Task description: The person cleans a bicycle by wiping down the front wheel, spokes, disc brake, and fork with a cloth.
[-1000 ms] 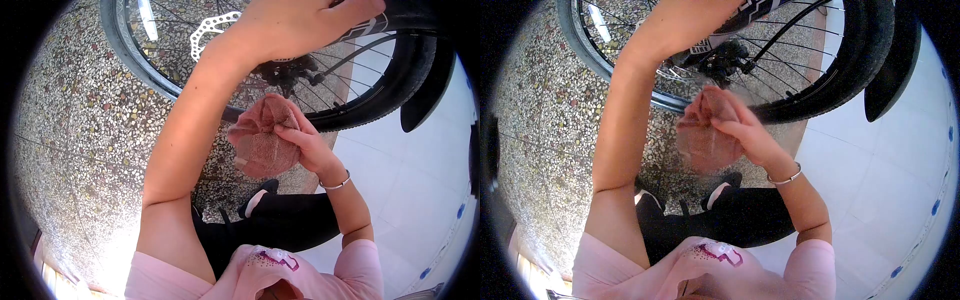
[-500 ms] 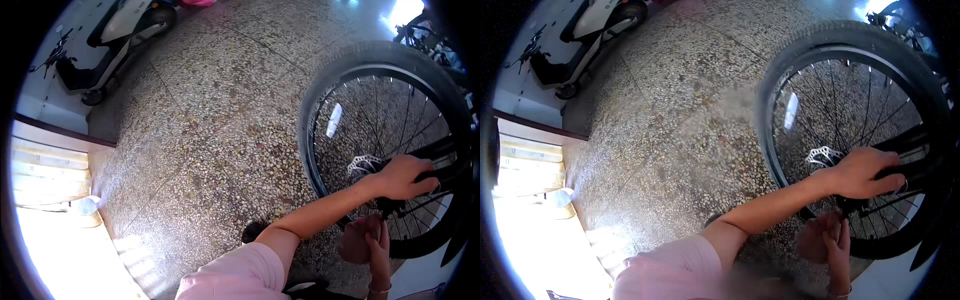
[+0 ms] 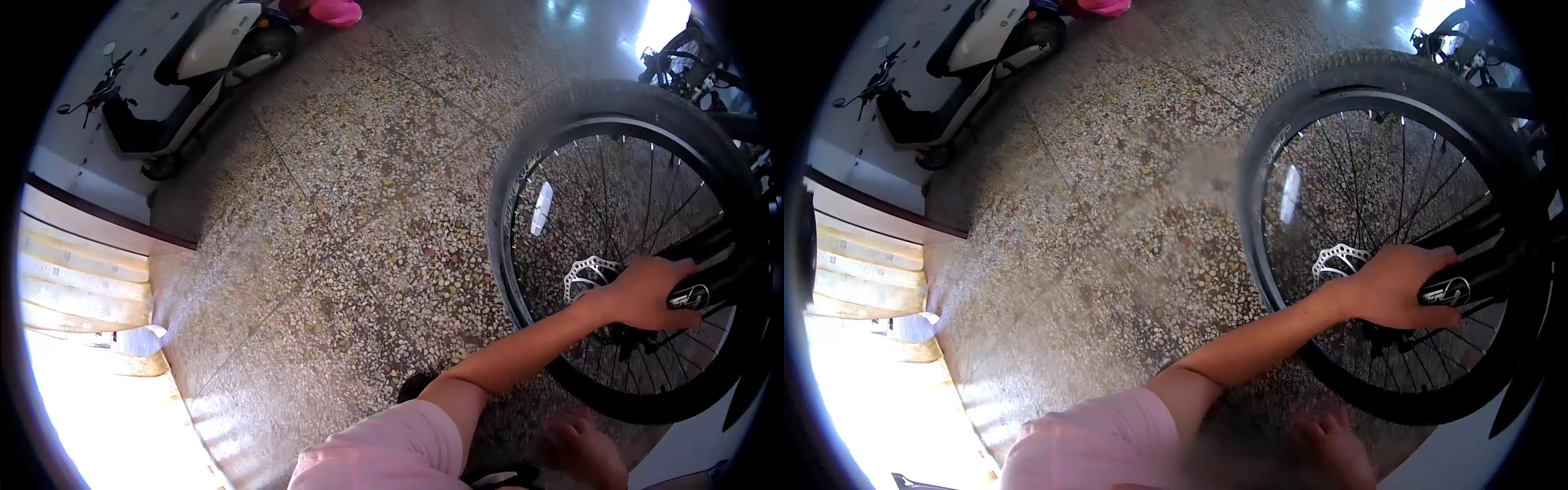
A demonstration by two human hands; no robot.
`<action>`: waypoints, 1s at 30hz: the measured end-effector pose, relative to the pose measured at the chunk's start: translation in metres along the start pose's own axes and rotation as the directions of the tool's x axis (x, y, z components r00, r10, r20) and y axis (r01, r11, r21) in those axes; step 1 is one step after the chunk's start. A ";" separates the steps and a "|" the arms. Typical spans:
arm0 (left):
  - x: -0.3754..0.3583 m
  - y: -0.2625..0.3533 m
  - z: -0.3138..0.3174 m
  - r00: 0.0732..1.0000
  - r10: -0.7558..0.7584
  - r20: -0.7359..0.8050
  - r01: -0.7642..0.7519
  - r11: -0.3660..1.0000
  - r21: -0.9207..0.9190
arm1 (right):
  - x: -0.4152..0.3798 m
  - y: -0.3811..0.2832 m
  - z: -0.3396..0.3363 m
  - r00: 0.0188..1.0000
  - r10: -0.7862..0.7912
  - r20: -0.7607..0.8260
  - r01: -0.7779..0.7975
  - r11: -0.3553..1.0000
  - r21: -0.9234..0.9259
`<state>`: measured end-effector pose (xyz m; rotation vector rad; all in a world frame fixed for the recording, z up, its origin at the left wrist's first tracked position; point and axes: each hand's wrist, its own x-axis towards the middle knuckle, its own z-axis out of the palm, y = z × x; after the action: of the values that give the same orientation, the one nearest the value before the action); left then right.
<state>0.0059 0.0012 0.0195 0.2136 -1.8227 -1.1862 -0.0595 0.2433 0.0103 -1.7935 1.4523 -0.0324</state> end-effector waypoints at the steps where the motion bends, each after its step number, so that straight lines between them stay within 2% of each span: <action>1: -0.001 0.001 0.001 1.000 -0.016 -0.007 0.017 1.000 0.010 | -0.003 -0.003 0.000 0.997 0.071 0.043 -0.077 0.985 0.152; 3: -0.002 0.002 0.002 1.000 -0.014 -0.017 0.015 0.999 0.047 | -0.007 -0.008 -0.001 0.968 0.193 0.164 -0.246 0.869 0.429; 4: -0.002 0.005 0.001 1.000 -0.014 -0.024 0.016 0.997 0.072 | -0.007 -0.009 -0.002 0.968 0.189 0.162 -0.242 0.871 0.428; 6: -0.003 0.012 0.000 0.999 -0.025 -0.023 0.026 0.996 0.085 | -0.009 -0.008 -0.004 0.981 0.128 0.143 -0.143 0.984 0.103; 10: -0.001 0.014 0.004 0.993 -0.094 -0.070 0.101 0.989 0.106 | -0.016 0.004 0.009 0.977 0.193 0.091 -0.196 0.980 0.026; 12: -0.001 0.016 0.004 0.992 -0.114 -0.061 0.120 0.988 0.100 | -0.019 0.007 0.012 0.999 -0.029 0.028 0.036 0.960 -0.276; 13: -0.001 0.018 0.003 0.989 -0.135 -0.054 0.140 0.985 0.097 | -0.021 0.013 0.017 0.999 -0.028 0.029 0.035 0.960 -0.279; 15: -0.001 0.018 0.005 0.990 -0.095 -0.102 0.103 0.992 0.071 | -0.025 0.028 0.027 0.989 -0.108 0.096 0.136 0.927 -0.350; 16: -0.001 0.019 0.005 0.987 -0.058 -0.148 0.066 0.997 0.048 | -0.024 0.023 0.025 0.989 -0.108 0.098 0.136 0.927 -0.351; 17: -0.001 0.019 0.003 0.987 -0.059 -0.148 0.066 0.997 0.048 | -0.024 0.017 0.023 0.996 -0.027 0.086 0.051 0.956 -0.288; 18: 0.000 0.019 0.000 0.992 -0.056 -0.117 0.062 0.997 0.055 | -0.023 0.012 0.021 0.995 0.055 0.080 -0.036 0.974 -0.223; 19: 0.000 0.019 -0.003 0.995 -0.053 -0.087 0.058 0.996 0.061 | -0.022 0.009 0.018 0.995 0.055 0.080 -0.036 0.974 -0.223; 21: 0.002 0.015 -0.004 0.997 -0.021 -0.077 0.024 0.999 0.042 | -0.019 0.004 0.014 0.973 0.136 0.188 -0.096 0.974 -0.206; 27: 0.002 0.010 -0.008 1.000 0.016 -0.027 -0.015 0.999 0.048 | -0.013 -0.005 0.003 0.980 0.167 0.108 -0.153 0.980 -0.129; 30: 0.002 0.005 -0.007 0.999 0.027 -0.016 -0.027 0.999 0.046 | -0.014 -0.001 0.006 0.991 0.122 0.056 -0.113 0.983 -0.146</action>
<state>0.0115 -0.0018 0.0255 0.2236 -1.8336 -1.1219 -0.0600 0.2584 0.0131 -1.8008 1.5448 0.1929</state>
